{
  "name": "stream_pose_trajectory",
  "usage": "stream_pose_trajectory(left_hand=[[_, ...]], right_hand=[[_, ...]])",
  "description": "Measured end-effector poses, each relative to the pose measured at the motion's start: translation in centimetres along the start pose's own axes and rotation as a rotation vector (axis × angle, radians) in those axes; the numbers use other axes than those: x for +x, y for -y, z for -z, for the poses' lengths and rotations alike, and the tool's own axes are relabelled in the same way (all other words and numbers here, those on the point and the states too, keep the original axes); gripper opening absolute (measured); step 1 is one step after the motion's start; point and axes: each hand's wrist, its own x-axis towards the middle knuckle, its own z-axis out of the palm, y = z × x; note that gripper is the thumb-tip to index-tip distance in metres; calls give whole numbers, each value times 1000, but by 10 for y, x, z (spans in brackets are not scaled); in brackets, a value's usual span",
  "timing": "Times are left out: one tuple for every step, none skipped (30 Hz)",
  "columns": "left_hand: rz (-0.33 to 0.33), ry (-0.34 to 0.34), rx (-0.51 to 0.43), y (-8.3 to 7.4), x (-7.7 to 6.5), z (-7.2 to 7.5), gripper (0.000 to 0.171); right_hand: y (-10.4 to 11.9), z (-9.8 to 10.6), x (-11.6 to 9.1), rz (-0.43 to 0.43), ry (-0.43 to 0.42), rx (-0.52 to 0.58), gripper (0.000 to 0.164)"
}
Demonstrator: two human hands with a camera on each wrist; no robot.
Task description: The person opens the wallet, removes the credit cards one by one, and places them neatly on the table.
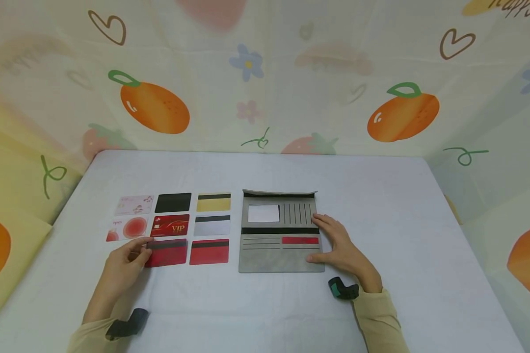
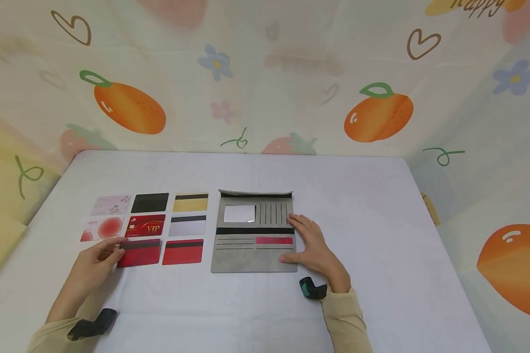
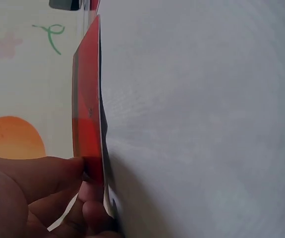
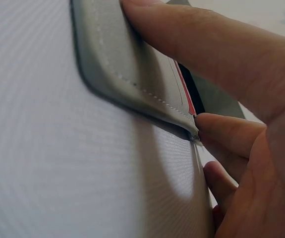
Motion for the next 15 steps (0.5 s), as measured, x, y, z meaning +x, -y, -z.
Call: stream_pose_trajectory(left_hand=[[1,5,3,0,0,0,42],[2,5,6,0,0,0,42],[0,6,11,0,0,0,42],[1,8,16,0,1,0,42],[-3,7,23,0,1,1,42],[-7,9,31,0,2,1,42],[-8,13,35,0,2,1,42],[-9,16,41,0,3,2,43],[-10,21,45,0,3,2,43],[-7,27,47,0,3,2,43],[-9,28,49,0,4,3,43],[-7,29,52,0,4,3,44],[-10,28,56,-1,4,3,44],[-13,24,59,-1,4,3,43],[-15,22,60,-1,4,3,43]], right_hand=[[0,0,0,-1,0,1,95],[0,0,0,-3,1,1,95],[0,0,0,-4,1,0,95],[1,0,0,-4,1,1,95],[1,0,0,-4,1,0,95],[1,0,0,-4,1,0,95],[1,0,0,-3,1,0,95],[0,0,0,-3,0,-1,95],[0,0,0,-4,0,-4,95],[0,0,0,-4,0,-6,95],[0,0,0,-6,0,-8,95],[0,0,0,-8,0,-10,95],[0,0,1,-9,0,-11,95],[-1,-1,1,-11,0,-15,95],[-1,-1,1,-13,0,-17,95]])
